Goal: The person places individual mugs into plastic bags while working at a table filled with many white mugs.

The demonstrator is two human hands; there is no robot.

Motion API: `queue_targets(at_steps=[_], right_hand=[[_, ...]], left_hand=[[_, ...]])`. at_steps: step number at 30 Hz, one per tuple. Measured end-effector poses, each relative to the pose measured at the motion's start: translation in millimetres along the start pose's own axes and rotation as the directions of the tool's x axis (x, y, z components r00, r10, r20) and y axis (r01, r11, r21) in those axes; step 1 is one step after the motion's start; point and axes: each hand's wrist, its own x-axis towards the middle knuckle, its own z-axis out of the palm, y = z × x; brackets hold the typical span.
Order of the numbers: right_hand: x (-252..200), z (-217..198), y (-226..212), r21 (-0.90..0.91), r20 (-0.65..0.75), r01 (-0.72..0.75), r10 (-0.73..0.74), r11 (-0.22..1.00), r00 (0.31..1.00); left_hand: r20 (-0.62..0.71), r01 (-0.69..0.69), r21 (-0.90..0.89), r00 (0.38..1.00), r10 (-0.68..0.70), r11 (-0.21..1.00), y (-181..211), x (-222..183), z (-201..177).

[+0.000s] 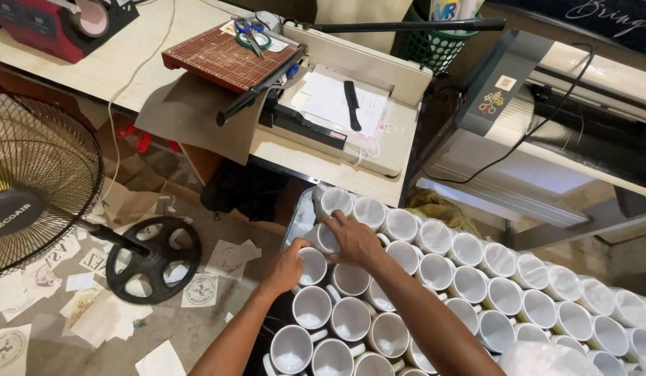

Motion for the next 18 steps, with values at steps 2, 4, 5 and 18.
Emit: queue_targets(at_steps=[2, 4, 5, 18], right_hand=[[4.5, 3.7, 3.1, -0.038, 0.021, 0.042, -0.041, 0.998, 0.999], [10.5, 6.8, 4.1, -0.097, 0.058, 0.106, -0.101, 0.99, 0.993], [13.2, 11.5, 6.3, -0.096, 0.059, 0.104, -0.099, 0.99, 0.993], [-9.2, 46.8, 0.7, 0.076, -0.235, 0.215, -0.192, 0.974, 0.953]], left_hand=[[0.022, 0.021, 0.013, 1.0, -0.021, 1.0, -2.8, 5.8, 2.6], [0.043, 0.147, -0.023, 0.988, -0.146, 0.989, -3.1, 12.1, 1.8], [0.045, 0.147, -0.024, 0.988, -0.145, 0.989, 4.9, 15.0, -0.9], [-0.005, 0.275, -0.006, 0.961, -0.275, 0.961, 23.4, 55.1, 3.3]])
